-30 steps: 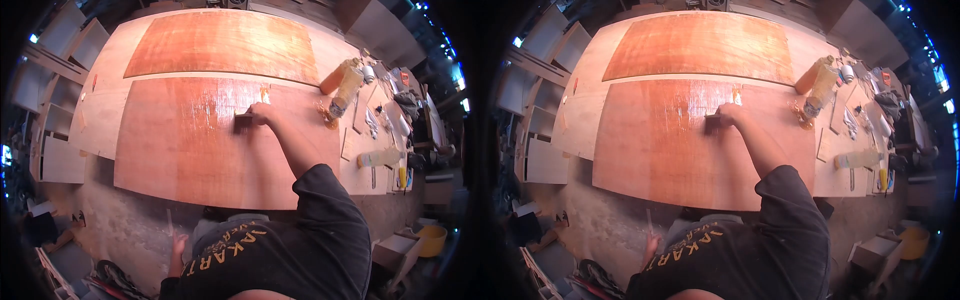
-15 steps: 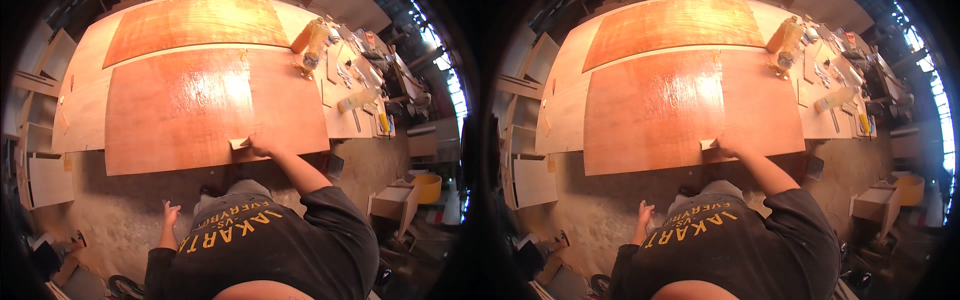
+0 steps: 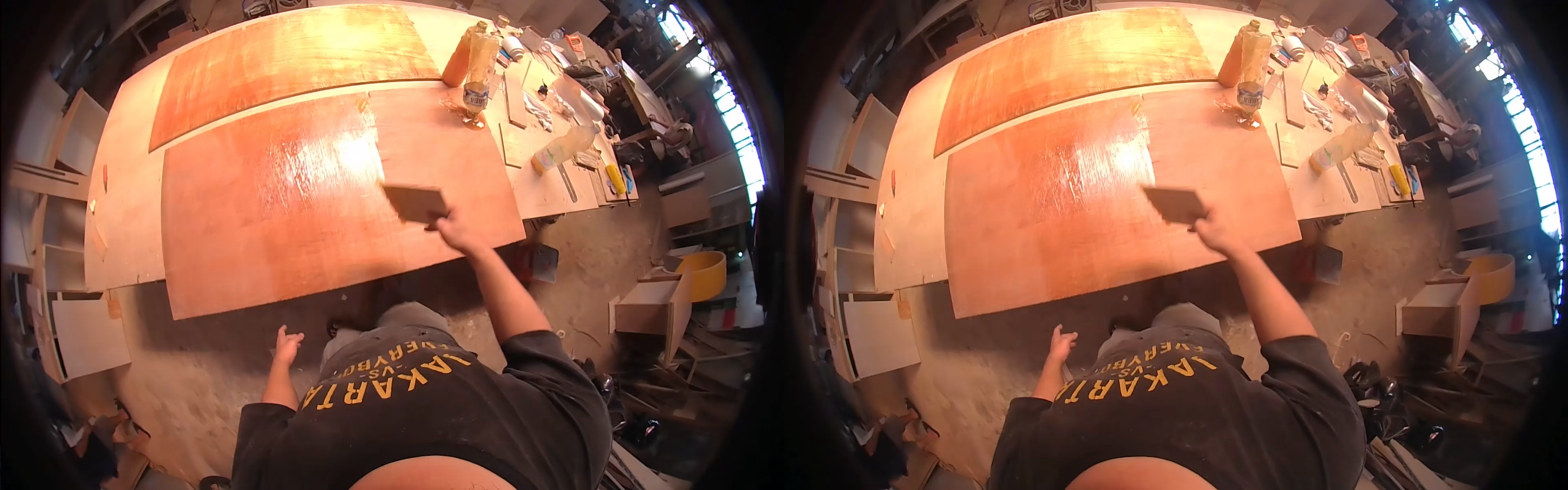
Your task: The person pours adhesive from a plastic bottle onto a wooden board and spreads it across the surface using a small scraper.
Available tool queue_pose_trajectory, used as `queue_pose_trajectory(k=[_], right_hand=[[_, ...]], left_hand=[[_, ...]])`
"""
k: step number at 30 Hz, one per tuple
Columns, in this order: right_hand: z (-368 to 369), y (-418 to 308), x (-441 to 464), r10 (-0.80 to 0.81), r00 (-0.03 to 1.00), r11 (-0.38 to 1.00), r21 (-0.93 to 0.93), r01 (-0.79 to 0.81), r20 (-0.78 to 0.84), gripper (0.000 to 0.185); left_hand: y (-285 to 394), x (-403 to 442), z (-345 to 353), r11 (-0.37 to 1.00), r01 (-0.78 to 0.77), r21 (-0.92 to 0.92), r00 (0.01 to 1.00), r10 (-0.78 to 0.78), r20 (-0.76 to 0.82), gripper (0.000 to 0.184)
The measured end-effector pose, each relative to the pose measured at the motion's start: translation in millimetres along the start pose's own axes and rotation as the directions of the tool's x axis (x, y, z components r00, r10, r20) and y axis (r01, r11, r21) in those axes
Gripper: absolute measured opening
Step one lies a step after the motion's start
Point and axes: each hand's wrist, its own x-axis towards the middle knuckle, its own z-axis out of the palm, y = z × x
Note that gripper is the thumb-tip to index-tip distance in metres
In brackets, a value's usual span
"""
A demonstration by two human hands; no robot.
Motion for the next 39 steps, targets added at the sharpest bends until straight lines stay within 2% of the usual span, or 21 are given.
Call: queue_pose_trajectory(k=[1,5,6,8,10,11,13,16,19,22,25,28,31,35,39], right_hand=[[-17,-9,25,-0.002,1.0,0.995,0.102,0.005,-0.031,0.031],[-70,-56,134,-0.09,0.993,0.991,-0.104,0.082,-0.08,0.029],[-79,-65,164,-0.161,0.986,0.953,-0.265,0.145,-0.041,0.031],[-83,-82,219,-0.204,0.979,0.817,-0.549,0.175,0.009,0.037],[-74,-105,254,-0.255,0.964,0.639,-0.735,0.226,0.075,0.05],[-71,-95,285,-0.316,0.937,0.571,-0.76,0.311,0.147,0.051],[-59,-72,338,-0.342,0.912,0.477,-0.793,0.378,0.228,0.053],[-44,-74,362,-0.221,0.929,0.384,-0.849,0.363,0.297,0.05],[-37,-76,375,-0.174,0.95,0.436,-0.845,0.31,0.259,0.045],[-25,-85,378,-0.188,0.978,0.526,-0.831,0.179,0.092,0.041],[-6,-68,406,-0.247,0.968,0.569,-0.802,0.181,0.043,0.039],[5,-104,401,-0.103,0.989,0.528,-0.837,0.144,0.105,0.034],[38,-74,419,-0.187,0.982,0.514,-0.853,0.091,-0.008,0.032],[58,-74,419,-0.146,0.987,0.464,-0.877,0.121,0.06,0.038],[72,-65,418,-0.172,0.978,0.234,-0.959,0.158,0.12,0.051]], left_hand=[[0,2,4,1.0,0.0,0.003,1.0,0.0,-0.005,0.094],[10,-6,26,0.998,0.06,-0.009,0.996,-0.061,-0.068,0.095],[12,-10,33,0.995,0.093,-0.018,0.991,-0.095,-0.094,0.095],[17,-20,46,0.989,0.119,-0.087,0.984,-0.13,-0.124,0.094],[21,-29,60,0.979,0.154,-0.135,0.972,-0.175,-0.155,0.093],[25,-35,69,0.973,0.174,-0.149,0.965,-0.199,-0.172,0.093],[31,-44,82,0.966,0.185,-0.178,0.956,-0.219,-0.194,0.092],[27,-59,99,0.956,0.175,-0.237,0.948,-0.229,-0.222,0.089],[25,-72,109,0.951,0.207,-0.231,0.931,-0.264,-0.252,0.089],[21,-81,121,0.941,0.252,-0.227,0.917,-0.307,-0.256,0.089],[26,-83,123,0.944,0.271,-0.19,0.923,-0.311,-0.226,0.088],[36,-82,125,0.934,0.244,-0.26,0.923,-0.306,-0.234,0.088],[43,-81,127,0.932,0.211,-0.293,0.916,-0.294,-0.274,0.089],[42,-80,129,0.936,0.215,-0.277,0.917,-0.291,-0.272,0.089],[32,-80,132,0.932,0.208,-0.296,0.92,-0.289,-0.264,0.089]])
